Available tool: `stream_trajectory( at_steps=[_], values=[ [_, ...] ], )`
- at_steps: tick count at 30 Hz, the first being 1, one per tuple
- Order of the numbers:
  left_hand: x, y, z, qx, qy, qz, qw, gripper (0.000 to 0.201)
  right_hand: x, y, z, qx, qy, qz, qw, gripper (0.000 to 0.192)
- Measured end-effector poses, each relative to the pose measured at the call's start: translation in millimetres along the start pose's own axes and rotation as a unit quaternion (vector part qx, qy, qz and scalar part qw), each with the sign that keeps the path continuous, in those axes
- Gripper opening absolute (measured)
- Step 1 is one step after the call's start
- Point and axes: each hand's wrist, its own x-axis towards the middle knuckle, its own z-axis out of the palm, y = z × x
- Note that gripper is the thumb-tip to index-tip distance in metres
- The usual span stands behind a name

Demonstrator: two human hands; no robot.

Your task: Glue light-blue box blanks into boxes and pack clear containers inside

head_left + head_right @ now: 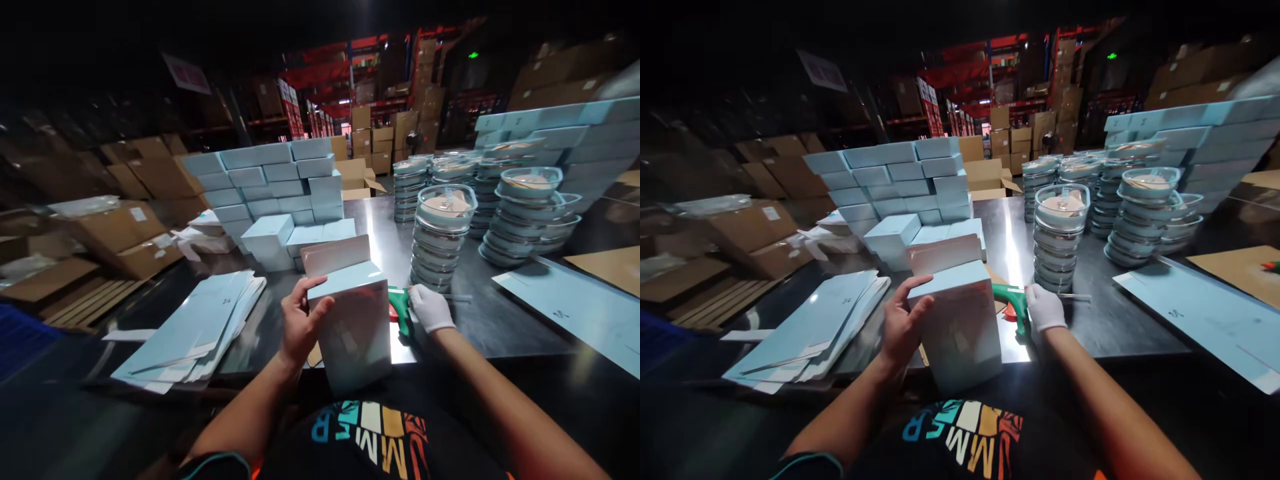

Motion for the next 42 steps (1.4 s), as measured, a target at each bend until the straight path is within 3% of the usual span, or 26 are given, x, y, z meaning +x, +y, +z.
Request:
stream_trajectory(
  at_steps=[3, 5, 7, 10, 14, 17, 19, 23, 27, 30, 32, 35, 38, 40, 42],
  values=[
    [-2, -3, 7.6, 0.008, -0.007, 0.021, 1.000, 0.066, -17, -27, -8, 0.171, 0.000, -0.060, 0.983, 0.054],
    [-5, -5, 12.8, 0.016, -0.018, 0.047, 0.999, 0.066, -31, -50, -11, 0.320, -0.040, -0.114, 0.940, 0.065],
    [-8, -7, 16.3, 0.013, -0.042, 0.073, 0.996, 0.064, -41, -69, -12, 0.387, -0.066, -0.150, 0.908, 0.065],
    [-11, -15, 18.3, 0.005, -0.073, 0.093, 0.993, 0.060, -46, -72, -14, 0.349, -0.062, -0.178, 0.918, 0.056],
    [-10, -30, 19.6, -0.056, -0.055, 0.120, 0.990, 0.055, -45, -45, -16, 0.320, -0.071, -0.255, 0.910, 0.078],
    [-6, -35, 17.1, -0.113, -0.040, 0.136, 0.983, 0.065, -50, -29, -22, 0.265, -0.078, -0.342, 0.898, 0.056],
    [-2, -32, 12.7, -0.102, -0.085, 0.165, 0.977, 0.058, -57, -28, -26, 0.240, -0.094, -0.382, 0.887, 0.033],
    [4, -19, 4.9, -0.079, -0.192, 0.219, 0.953, 0.031, -70, -36, -30, 0.232, -0.121, -0.401, 0.878, 0.037],
    [2, -17, 4.2, -0.073, -0.189, 0.205, 0.957, 0.034, -73, -40, -29, 0.227, -0.118, -0.404, 0.878, 0.038],
    [4, -15, -1.2, -0.057, -0.188, 0.209, 0.958, 0.036, -70, -40, -23, 0.214, -0.096, -0.437, 0.868, 0.047],
    [12, -7, -9.4, -0.023, -0.225, 0.222, 0.948, 0.033, -69, -39, -17, 0.184, -0.069, -0.471, 0.860, 0.054],
    [27, 12, -22.4, 0.099, -0.335, 0.257, 0.901, 0.025, -72, -43, -9, 0.105, -0.028, -0.534, 0.839, 0.078],
    [34, 27, -30.6, 0.161, -0.413, 0.276, 0.853, 0.047, -71, -56, -14, 0.037, -0.069, -0.581, 0.810, 0.114],
    [33, 31, -36.9, 0.180, -0.407, 0.275, 0.852, 0.057, -59, -65, -31, 0.006, -0.075, -0.588, 0.805, 0.111],
    [32, 29, -47.7, 0.195, -0.305, 0.250, 0.898, 0.058, -30, -70, -60, -0.039, 0.014, -0.552, 0.833, 0.092]
  ],
)
